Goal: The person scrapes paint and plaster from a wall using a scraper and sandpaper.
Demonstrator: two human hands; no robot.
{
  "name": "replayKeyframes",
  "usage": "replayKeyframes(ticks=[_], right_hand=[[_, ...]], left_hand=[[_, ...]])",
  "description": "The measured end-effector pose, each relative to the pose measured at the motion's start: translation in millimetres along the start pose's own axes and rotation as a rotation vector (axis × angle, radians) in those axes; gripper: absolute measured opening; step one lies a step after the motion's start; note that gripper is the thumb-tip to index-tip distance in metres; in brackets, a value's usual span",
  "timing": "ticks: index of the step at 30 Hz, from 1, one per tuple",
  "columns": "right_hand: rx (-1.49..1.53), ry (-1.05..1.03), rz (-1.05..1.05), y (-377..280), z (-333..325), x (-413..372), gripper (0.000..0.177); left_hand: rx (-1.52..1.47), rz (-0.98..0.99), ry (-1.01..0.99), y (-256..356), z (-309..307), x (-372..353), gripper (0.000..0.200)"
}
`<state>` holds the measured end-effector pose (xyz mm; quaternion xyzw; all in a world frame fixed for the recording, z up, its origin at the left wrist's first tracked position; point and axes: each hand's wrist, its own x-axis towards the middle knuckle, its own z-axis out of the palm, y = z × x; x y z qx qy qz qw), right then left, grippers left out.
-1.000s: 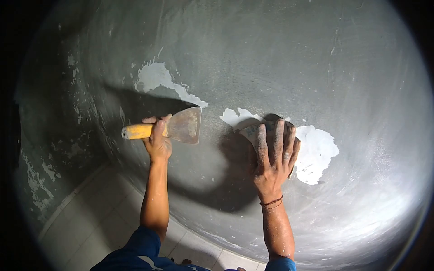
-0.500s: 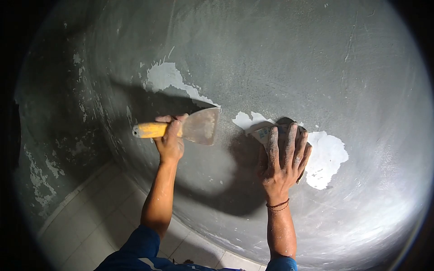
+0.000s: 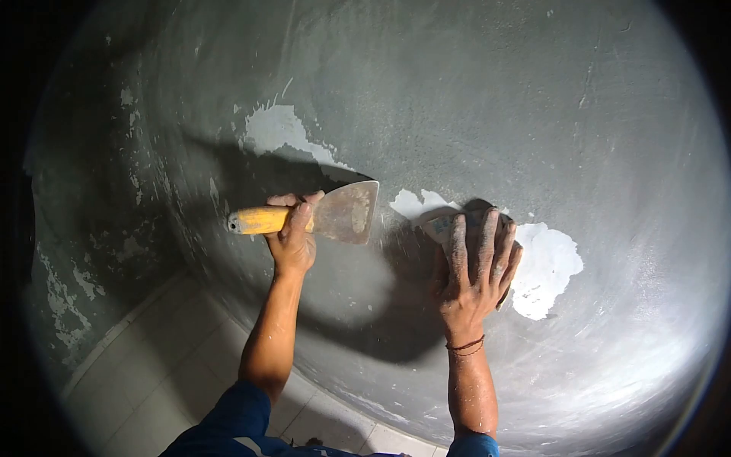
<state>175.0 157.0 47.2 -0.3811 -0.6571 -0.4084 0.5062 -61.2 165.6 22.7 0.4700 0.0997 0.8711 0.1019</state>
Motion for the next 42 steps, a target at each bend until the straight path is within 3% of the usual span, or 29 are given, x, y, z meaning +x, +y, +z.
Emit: replayKeyframes(ticks=[3,4,9,11,14,16,17,19,20,23,25,26,27,29,30,33,35,36,42], right_hand=[[0.007,0.003,-0.019,2.1,0.9,0.7,0.04],[0.013,0.018,-0.021,2.2,0.8,-0.3,0.04],[-0.008,0.021,0.002,-0.1,3.6,-0.3,0.041],[-0.019,-0.003,-0.008,2.5,2.3,-1.1,0.041],[-0.011,0.026,0.0,0.5,4.2,-1.2,0.042],[0.028,0.016,0.007,-1.5,1.8,1.3,0.042],[0.058,0.001,0.018,-0.4,-1.1,0.5,0.043],[0.065,-0.049,0.016,4.1,-3.6,-1.8,0.043],[0.057,-0.024,0.004,5.7,-1.1,-3.0,0.042],[0.054,-0.02,0.007,5.1,-0.8,-2.5,0.043],[0.049,0.013,0.0,3.6,3.5,-1.5,0.043],[0.066,-0.001,0.001,4.0,1.6,-3.0,0.042],[0.077,-0.009,0.003,6.3,0.5,-2.5,0.042],[0.064,-0.035,-0.001,7.3,-2.4,-1.7,0.042],[0.075,-0.024,-0.016,6.9,-3.5,-1.6,0.042],[0.063,-0.013,0.003,4.9,-0.6,-2.4,0.043],[0.059,0.021,0.02,1.7,1.6,-0.9,0.041],[0.053,0.02,0.019,0.9,1.0,-0.7,0.041],[0.036,0.004,0.024,1.1,0.8,-1.2,0.039]], left_hand=[[0.108,-0.092,0.07,12.1,-17.9,11.4,0.02],[-0.014,-0.08,0.07,6.6,-15.4,10.4,0.021],[-0.024,-0.032,0.006,0.9,1.7,-5.3,0.021],[0.043,-0.178,0.097,11.0,-3.8,-1.8,0.02],[0.011,-0.098,0.025,-1.6,6.0,-3.0,0.018],[0.213,-0.09,-0.065,-5.3,24.4,-12.0,0.017],[-0.052,-0.05,-0.102,-4.4,36.3,-13.7,0.015],[0.092,-0.071,-0.078,3.7,28.3,-11.9,0.014],[0.164,-0.198,0.034,9.6,19.8,-10.0,0.012],[-0.07,-0.094,0.159,-0.9,11.9,1.2,0.009],[0.018,-0.249,0.064,4.5,42.6,-14.7,0.012],[0.202,0.053,-0.04,-10.0,45.2,-22.8,0.014],[0.145,0.112,-0.154,0.0,52.5,-19.1,0.011],[0.227,-0.037,-0.078,7.0,33.7,-18.1,0.011],[0.117,-0.188,0.007,9.6,18.4,-12.9,0.013],[0.049,-0.177,0.139,-5.2,-1.6,-6.9,0.015],[-0.038,-0.139,0.131,-9.0,16.8,-18.6,0.016],[0.05,-0.009,-0.05,-1.2,18.9,-17.8,0.015],[0.109,-0.074,0.032,3.7,-3.6,-9.4,0.018]])
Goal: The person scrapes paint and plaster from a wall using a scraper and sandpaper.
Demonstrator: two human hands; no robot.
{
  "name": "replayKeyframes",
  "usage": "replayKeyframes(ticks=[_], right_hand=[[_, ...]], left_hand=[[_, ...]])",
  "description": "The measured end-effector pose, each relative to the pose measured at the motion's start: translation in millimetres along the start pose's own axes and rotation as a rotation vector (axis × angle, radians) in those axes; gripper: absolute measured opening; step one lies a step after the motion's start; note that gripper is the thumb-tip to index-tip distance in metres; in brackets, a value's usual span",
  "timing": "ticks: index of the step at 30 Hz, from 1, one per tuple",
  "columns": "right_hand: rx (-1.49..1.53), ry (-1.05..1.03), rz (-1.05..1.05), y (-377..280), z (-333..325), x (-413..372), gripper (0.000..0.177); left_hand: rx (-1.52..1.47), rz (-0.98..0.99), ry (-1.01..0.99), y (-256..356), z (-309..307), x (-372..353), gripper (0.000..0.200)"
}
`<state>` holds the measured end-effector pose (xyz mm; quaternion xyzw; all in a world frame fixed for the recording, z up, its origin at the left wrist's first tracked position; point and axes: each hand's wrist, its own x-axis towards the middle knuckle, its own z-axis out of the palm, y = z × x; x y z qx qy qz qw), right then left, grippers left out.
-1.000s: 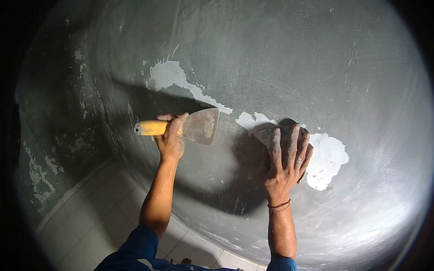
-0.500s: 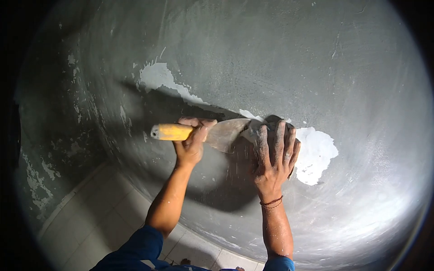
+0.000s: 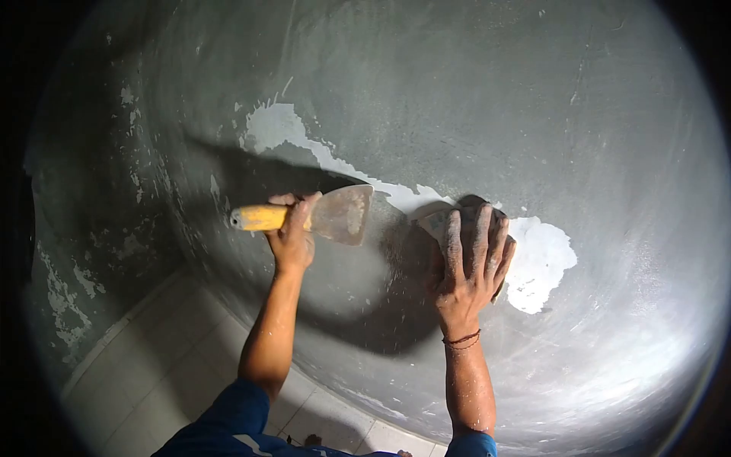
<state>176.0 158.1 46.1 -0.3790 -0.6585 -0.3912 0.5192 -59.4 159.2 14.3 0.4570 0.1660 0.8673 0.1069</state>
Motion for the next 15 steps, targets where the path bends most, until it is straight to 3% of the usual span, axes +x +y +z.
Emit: replayKeyframes(ticks=[1,3,6,8,15], right_hand=[[-0.014,0.006,0.008,-1.6,0.9,1.3,0.039],[-0.012,0.037,0.015,-3.5,3.6,1.8,0.04],[-0.022,0.043,-0.014,-1.3,3.9,1.7,0.042],[-0.032,0.046,-0.014,-3.1,3.1,1.6,0.043],[-0.009,0.051,-0.032,-2.2,1.4,2.4,0.042]], left_hand=[[-0.038,-0.013,0.05,-1.1,4.1,-0.4,0.018],[-0.032,0.143,-0.089,5.8,1.2,-3.9,0.015],[0.069,0.099,-0.075,4.5,-11.0,2.6,0.015],[-0.051,0.02,0.093,-5.5,-6.8,-1.2,0.015],[-0.146,-0.007,0.04,1.5,-7.6,-8.1,0.019]])
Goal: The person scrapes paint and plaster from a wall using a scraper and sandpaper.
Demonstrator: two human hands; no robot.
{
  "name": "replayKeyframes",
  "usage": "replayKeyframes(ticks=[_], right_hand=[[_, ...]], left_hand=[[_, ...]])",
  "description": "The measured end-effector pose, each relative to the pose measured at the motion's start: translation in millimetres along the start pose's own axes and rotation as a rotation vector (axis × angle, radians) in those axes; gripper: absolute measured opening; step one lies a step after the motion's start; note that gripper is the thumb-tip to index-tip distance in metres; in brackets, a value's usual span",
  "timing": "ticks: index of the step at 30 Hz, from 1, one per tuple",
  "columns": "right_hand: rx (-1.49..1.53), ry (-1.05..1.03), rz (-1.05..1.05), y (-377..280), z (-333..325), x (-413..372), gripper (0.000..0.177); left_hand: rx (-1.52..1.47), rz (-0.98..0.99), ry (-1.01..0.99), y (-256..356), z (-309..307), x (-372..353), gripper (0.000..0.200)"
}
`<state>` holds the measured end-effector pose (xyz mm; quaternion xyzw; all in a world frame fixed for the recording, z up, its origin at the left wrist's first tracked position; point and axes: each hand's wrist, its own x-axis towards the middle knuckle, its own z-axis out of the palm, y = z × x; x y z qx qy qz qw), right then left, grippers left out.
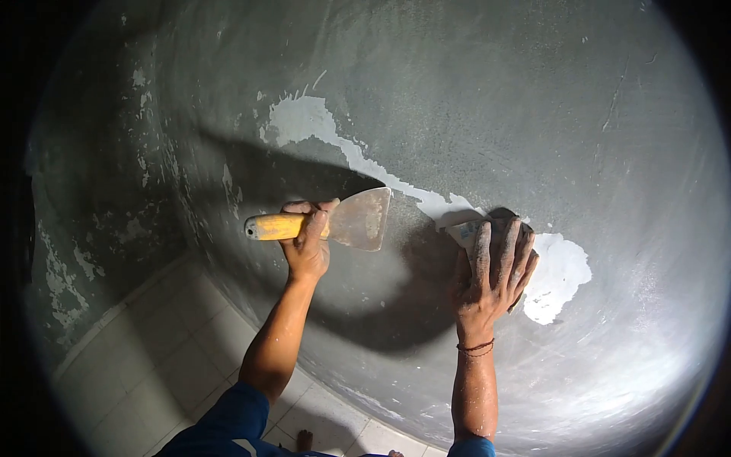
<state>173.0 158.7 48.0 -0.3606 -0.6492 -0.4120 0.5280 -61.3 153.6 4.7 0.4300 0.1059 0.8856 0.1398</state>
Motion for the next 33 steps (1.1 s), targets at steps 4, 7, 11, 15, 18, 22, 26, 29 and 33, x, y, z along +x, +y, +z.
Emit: replayKeyframes(ticks=[4,7,11,15,18,22,26,29,33], right_hand=[[0.01,-0.009,-0.008,0.5,-1.0,-0.5,0.043],[0.036,-0.022,-0.016,6.9,0.7,-4.6,0.044],[-0.003,-0.012,-0.008,3.2,2.0,-3.5,0.044],[-0.002,-0.02,-0.002,4.6,-0.1,-4.1,0.043],[0.024,-0.026,-0.015,4.4,-0.1,-4.3,0.042],[0.035,-0.038,-0.02,5.8,-2.8,-5.2,0.041],[0.057,-0.055,-0.062,11.3,-3.4,-5.4,0.044],[0.044,-0.06,-0.049,8.1,-2.7,-3.9,0.046],[0.113,-0.071,-0.08,15.0,-4.5,-4.8,0.047]], left_hand=[[-0.069,-0.03,0.083,-23.4,14.9,-12.2,0.021],[-0.114,-0.071,0.063,-18.7,8.1,-18.3,0.024],[-0.117,-0.085,0.151,-26.8,17.3,-28.9,0.025],[-0.093,-0.027,0.099,-17.9,8.2,-30.0,0.023],[-0.044,-0.06,0.176,-23.9,23.8,-33.2,0.023],[-0.159,-0.001,0.106,-34.5,39.0,-48.8,0.025],[-0.189,-0.006,0.323,-22.3,24.7,-44.0,0.028],[-0.149,-0.067,0.389,-29.9,61.4,-54.7,0.028],[-0.193,-0.014,0.599,-17.2,58.3,-46.7,0.022]])
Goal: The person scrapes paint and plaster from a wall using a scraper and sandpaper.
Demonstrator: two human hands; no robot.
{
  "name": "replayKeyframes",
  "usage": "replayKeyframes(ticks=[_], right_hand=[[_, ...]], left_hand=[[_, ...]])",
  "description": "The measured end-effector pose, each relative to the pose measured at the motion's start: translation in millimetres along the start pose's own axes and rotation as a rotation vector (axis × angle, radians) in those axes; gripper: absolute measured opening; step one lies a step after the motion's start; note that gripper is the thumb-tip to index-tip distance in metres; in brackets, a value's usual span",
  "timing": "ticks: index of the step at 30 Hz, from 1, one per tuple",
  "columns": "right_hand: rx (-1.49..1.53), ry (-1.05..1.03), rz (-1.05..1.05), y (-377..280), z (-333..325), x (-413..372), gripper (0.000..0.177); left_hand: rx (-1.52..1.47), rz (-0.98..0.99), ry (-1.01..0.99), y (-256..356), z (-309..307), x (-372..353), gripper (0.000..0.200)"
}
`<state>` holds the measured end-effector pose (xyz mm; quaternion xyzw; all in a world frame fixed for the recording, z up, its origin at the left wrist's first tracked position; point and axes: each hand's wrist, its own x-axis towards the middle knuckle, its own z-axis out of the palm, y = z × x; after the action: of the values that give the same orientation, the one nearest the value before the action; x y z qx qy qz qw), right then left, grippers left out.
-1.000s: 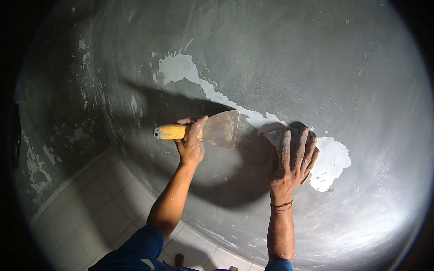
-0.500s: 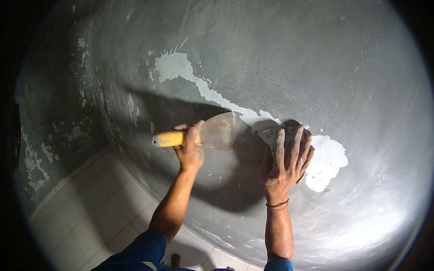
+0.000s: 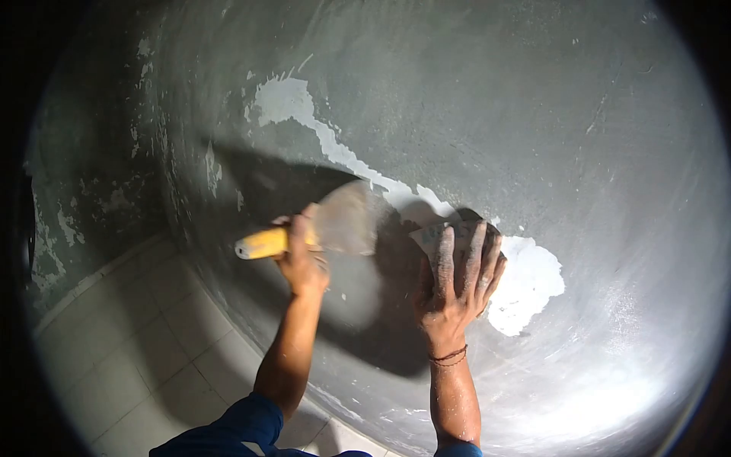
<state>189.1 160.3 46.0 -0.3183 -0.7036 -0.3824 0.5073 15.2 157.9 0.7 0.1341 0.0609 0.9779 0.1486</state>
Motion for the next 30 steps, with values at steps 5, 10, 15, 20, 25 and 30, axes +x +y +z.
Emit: replayKeyframes(ticks=[5,10,15,20,25,30], right_hand=[[0.0,0.001,-0.013,-3.0,-0.1,0.6,0.047],[0.04,0.009,-0.021,-2.2,-0.1,-0.6,0.047],[0.044,0.005,-0.016,-0.3,-1.0,-1.6,0.048],[0.056,0.01,-0.024,0.6,-0.5,-3.7,0.048],[0.06,0.015,-0.024,0.2,-0.4,-1.4,0.048],[0.028,0.014,-0.001,-4.4,1.4,-0.4,0.047]], left_hand=[[0.008,0.076,-0.043,-5.8,-8.7,-10.8,0.024],[0.032,0.008,0.021,-1.4,-6.2,-17.6,0.026],[-0.04,0.122,-0.013,-15.2,-6.3,-33.3,0.018],[0.016,0.191,0.019,-19.9,-0.4,-34.0,0.025],[-0.003,0.176,0.1,-19.7,6.4,-38.0,0.018],[-0.035,0.098,0.018,-12.7,18.6,-31.1,0.021]])
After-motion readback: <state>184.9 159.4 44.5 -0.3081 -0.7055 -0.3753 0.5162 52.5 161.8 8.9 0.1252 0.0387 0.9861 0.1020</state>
